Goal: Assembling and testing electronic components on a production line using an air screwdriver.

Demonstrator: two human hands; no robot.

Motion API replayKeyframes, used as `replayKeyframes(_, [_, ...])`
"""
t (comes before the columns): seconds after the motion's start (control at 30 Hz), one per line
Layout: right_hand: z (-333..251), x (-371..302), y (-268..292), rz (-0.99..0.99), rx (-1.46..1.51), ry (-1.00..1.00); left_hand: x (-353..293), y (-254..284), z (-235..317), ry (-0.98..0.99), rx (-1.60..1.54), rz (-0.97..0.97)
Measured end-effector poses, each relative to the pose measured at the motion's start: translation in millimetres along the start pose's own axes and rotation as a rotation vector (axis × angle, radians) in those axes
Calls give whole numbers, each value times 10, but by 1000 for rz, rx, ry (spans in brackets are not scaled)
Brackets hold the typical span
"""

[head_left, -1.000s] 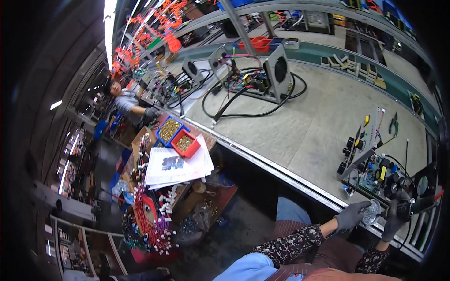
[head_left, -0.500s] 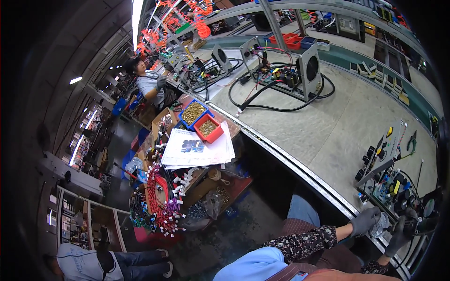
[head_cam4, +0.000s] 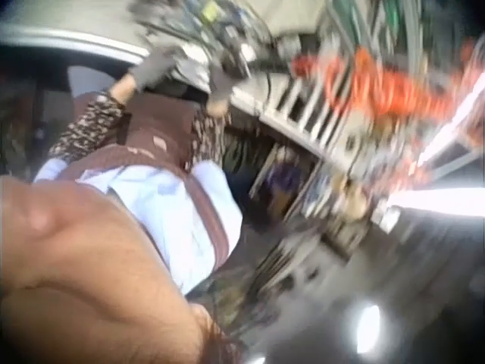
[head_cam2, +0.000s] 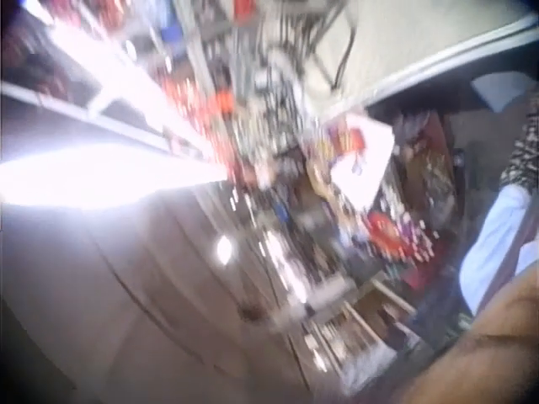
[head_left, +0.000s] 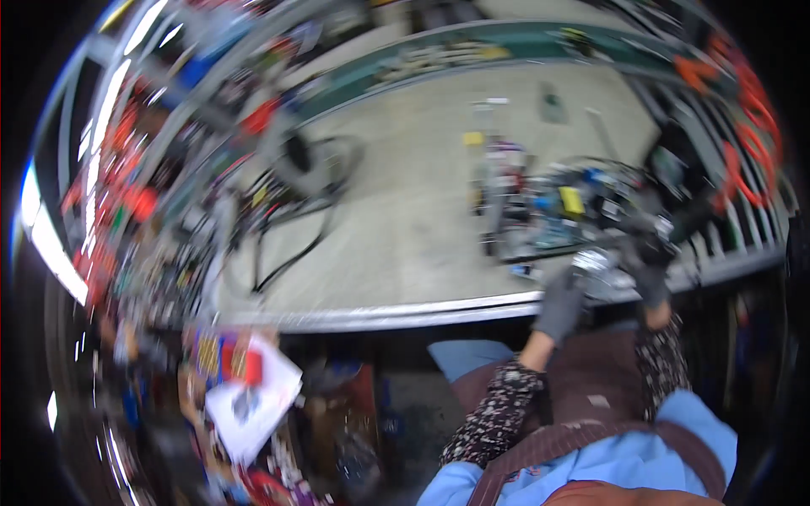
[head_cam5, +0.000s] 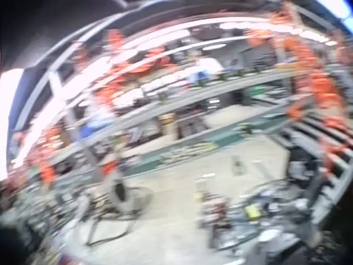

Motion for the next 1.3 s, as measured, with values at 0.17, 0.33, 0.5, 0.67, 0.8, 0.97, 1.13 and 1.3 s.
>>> replayKeyframes(0.17, [-992,-77,-211,44,18,175,-66,-30,280,19,168,21])
replayKeyframes(0.33, [-1081,-156,-119,-60,55,168,-141,-131,313,73,177,-57])
replayKeyframes(0.5, [-1574,113,63,-85,260,282,-171,-35,243,122,175,-47])
replayKeyframes(0.67, [-2000,875,92,230,216,556,-159,-85,216,82,53,-64])
replayKeyframes(0.8, [-1607,1324,-101,218,-31,388,-159,-71,236,140,68,-72])
replayKeyframes(0.97, [-1438,1432,-94,226,-39,384,-180,-118,281,104,52,-91])
replayKeyframes(1.13, [-1392,1459,-178,214,10,278,-156,-58,253,91,37,-70])
replayKeyframes(1.3, [-1359,1455,-174,233,-8,329,-172,-89,232,88,69,-93])
Point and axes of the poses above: each hand's wrist, its own x-axis towards the middle knuckle, its own y-axis out of the back of the hand, z = x × y, the point moved 7 cm from there along x, towards the middle knuckle, and after that the axes turned 5 degrees about -y, right-handed, at the moved point
